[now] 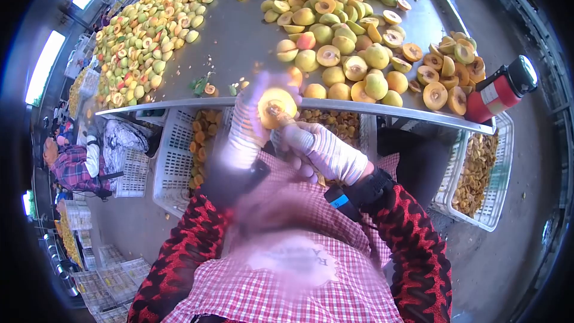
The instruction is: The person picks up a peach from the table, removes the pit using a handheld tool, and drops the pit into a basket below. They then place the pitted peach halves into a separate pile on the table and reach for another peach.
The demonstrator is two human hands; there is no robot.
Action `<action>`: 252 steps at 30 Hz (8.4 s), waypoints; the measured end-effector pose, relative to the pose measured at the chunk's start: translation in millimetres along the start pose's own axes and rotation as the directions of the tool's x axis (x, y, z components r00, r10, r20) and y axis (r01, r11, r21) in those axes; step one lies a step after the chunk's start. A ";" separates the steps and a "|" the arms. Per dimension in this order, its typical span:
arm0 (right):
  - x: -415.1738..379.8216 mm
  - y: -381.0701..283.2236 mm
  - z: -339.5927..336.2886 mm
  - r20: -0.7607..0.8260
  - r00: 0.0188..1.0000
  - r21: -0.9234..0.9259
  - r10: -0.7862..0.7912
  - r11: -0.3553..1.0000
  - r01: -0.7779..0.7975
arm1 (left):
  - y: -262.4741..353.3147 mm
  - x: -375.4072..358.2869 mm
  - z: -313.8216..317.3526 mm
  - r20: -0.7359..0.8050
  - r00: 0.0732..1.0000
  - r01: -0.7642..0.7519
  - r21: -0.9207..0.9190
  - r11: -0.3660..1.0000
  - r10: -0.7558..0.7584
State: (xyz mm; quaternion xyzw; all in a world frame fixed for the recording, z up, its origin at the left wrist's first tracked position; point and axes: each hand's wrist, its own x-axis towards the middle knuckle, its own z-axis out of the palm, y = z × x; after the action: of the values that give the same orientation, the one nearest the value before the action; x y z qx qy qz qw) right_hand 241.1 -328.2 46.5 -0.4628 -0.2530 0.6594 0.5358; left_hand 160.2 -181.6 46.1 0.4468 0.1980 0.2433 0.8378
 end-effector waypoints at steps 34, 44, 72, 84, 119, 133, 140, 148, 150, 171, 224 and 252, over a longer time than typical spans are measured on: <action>32.4 92.2 -50.1 -0.131 0.855 -0.904 -0.502 0.415 0.105 | 40.8 -12.0 -84.5 -0.294 0.928 -0.243 -0.009 0.970 0.230; 3.1 28.9 -3.3 -0.200 0.954 -0.533 -0.223 0.842 0.085 | 12.6 8.4 -9.5 -0.162 0.904 -0.367 0.182 0.912 0.396; 11.6 36.6 -4.1 -0.449 0.879 0.062 -0.159 0.976 0.208 | 48.5 -11.4 -81.2 -0.413 0.760 -0.457 0.209 0.865 0.502; 13.4 59.0 -40.8 -0.576 0.801 0.122 -0.165 0.951 0.284 | 94.5 -82.0 -275.7 -0.449 0.586 0.078 0.859 0.505 0.674; -11.1 98.0 -97.5 -0.439 0.760 -0.546 -0.479 0.814 0.198 | 36.0 136.1 -12.2 -0.022 0.998 -0.022 0.732 0.681 0.056; -14.8 77.7 -96.0 -0.511 0.849 -0.343 -0.136 0.938 -0.056 | -12.4 247.8 -44.2 -0.104 0.977 0.071 0.982 -0.178 -0.187; -17.7 79.5 -94.3 -0.497 0.844 -0.470 -0.199 0.880 -0.069 | 30.0 226.8 -72.8 -0.262 0.951 0.297 0.646 0.703 -0.162; 11.3 10.0 -28.8 -0.260 0.816 -0.262 -0.517 0.851 0.455 | 42.2 98.6 -22.2 0.074 0.988 0.149 -0.190 0.970 -0.137; 11.0 -20.0 -2.8 -0.268 0.852 -0.356 -0.449 0.868 0.346 | 35.8 66.3 -5.7 0.081 0.990 0.132 -0.243 0.961 -0.116; 4.0 -14.1 25.2 -0.159 0.776 -0.952 -0.611 0.302 0.043 | 31.6 -5.2 6.8 0.063 0.998 0.024 0.017 1.000 -0.025; 23.2 123.8 -77.0 -0.388 0.918 -0.906 -0.080 0.214 -0.364 | 69.8 -1.1 -196.4 -0.391 0.792 -0.127 0.646 0.753 0.469; 36.7 -26.7 34.9 -0.190 0.662 -0.875 -0.725 0.431 0.220 | 36.0 32.0 -2.3 -0.081 0.993 -0.105 -0.234 0.966 0.089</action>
State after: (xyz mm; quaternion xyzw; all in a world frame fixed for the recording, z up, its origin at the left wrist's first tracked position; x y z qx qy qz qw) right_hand 223.0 -280.1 71.7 -0.7187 -0.4788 0.1226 0.4891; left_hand 176.4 -144.0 71.6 0.3434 0.1742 0.3214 0.8651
